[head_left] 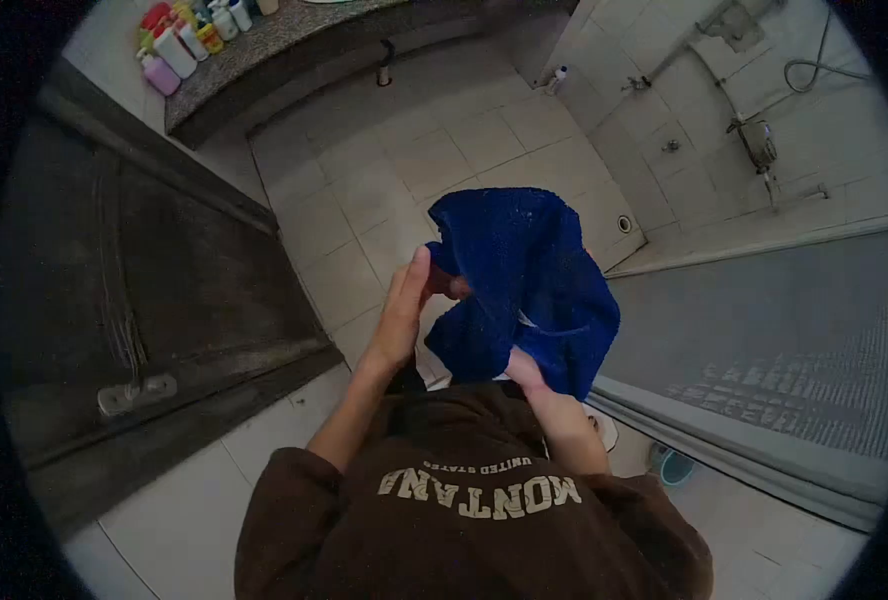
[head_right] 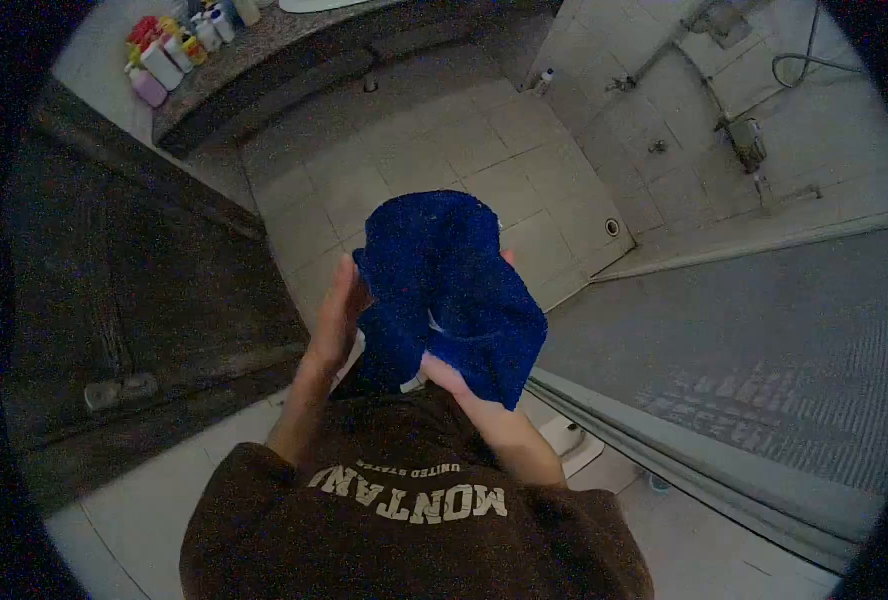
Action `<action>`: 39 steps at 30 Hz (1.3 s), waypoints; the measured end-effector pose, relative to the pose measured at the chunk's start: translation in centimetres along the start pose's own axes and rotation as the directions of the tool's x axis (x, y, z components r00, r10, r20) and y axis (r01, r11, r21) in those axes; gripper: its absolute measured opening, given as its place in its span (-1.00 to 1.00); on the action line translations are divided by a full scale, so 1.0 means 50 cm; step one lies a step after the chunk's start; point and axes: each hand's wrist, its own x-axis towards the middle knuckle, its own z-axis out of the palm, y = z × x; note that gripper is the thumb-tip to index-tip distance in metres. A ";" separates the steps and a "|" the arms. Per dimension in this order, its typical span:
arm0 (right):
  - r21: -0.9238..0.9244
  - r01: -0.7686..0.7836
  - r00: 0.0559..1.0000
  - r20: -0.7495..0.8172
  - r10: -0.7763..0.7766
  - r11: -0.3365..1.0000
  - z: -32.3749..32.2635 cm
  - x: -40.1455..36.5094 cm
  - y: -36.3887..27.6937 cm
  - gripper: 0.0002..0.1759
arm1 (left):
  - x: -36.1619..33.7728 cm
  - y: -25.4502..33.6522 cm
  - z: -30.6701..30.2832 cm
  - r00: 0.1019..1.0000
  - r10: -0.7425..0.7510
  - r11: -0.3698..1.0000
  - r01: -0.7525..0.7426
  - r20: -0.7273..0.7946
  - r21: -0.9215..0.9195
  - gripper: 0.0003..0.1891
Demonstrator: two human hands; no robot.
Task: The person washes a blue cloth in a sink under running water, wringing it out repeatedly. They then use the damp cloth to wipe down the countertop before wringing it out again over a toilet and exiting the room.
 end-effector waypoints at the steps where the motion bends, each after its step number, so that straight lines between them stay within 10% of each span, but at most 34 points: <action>1: 0.003 0.008 1.000 -0.028 -0.008 1.000 0.006 0.029 0.004 -0.32 | 0.035 0.014 -0.027 0.991 -0.080 0.995 0.086 0.107 -0.048 -0.49; 6: 0.324 -0.001 1.000 0.000 0.001 0.946 0.066 0.154 0.003 -0.33 | 0.163 0.105 -0.131 0.971 -0.052 0.997 0.036 0.232 0.073 -0.59; 12: 0.051 0.212 0.964 -0.173 -0.201 0.976 0.094 0.291 -0.035 -0.35 | 0.327 0.110 -0.202 0.970 -0.076 0.987 0.041 0.230 0.155 -0.74; 26: 0.446 0.058 0.956 0.232 -0.177 0.893 0.258 0.844 -0.324 -0.16 | 0.897 0.221 -0.162 0.996 -0.037 0.984 0.023 0.080 0.177 -0.81; 27: 0.436 0.015 0.964 0.231 -0.128 0.900 0.283 0.877 -0.338 -0.16 | 0.924 0.230 -0.170 0.998 -0.001 0.947 -0.019 0.062 0.321 -0.81; 29: -0.186 0.259 0.962 -0.039 -0.271 0.948 0.360 0.948 -0.367 -0.18 | 0.969 0.248 -0.186 0.999 0.049 0.885 -0.046 0.006 0.463 -0.80; 32: -0.243 0.042 0.961 0.274 0.027 0.969 0.364 1.063 -0.407 -0.19 | 1.027 0.251 -0.222 0.970 0.188 0.848 -0.081 -0.155 0.523 -0.86; 39: -0.145 -0.114 0.988 0.091 0.128 0.983 0.373 1.359 -0.411 -0.31 | 1.214 0.256 -0.388 0.903 0.211 0.821 0.043 -0.373 0.570 -0.86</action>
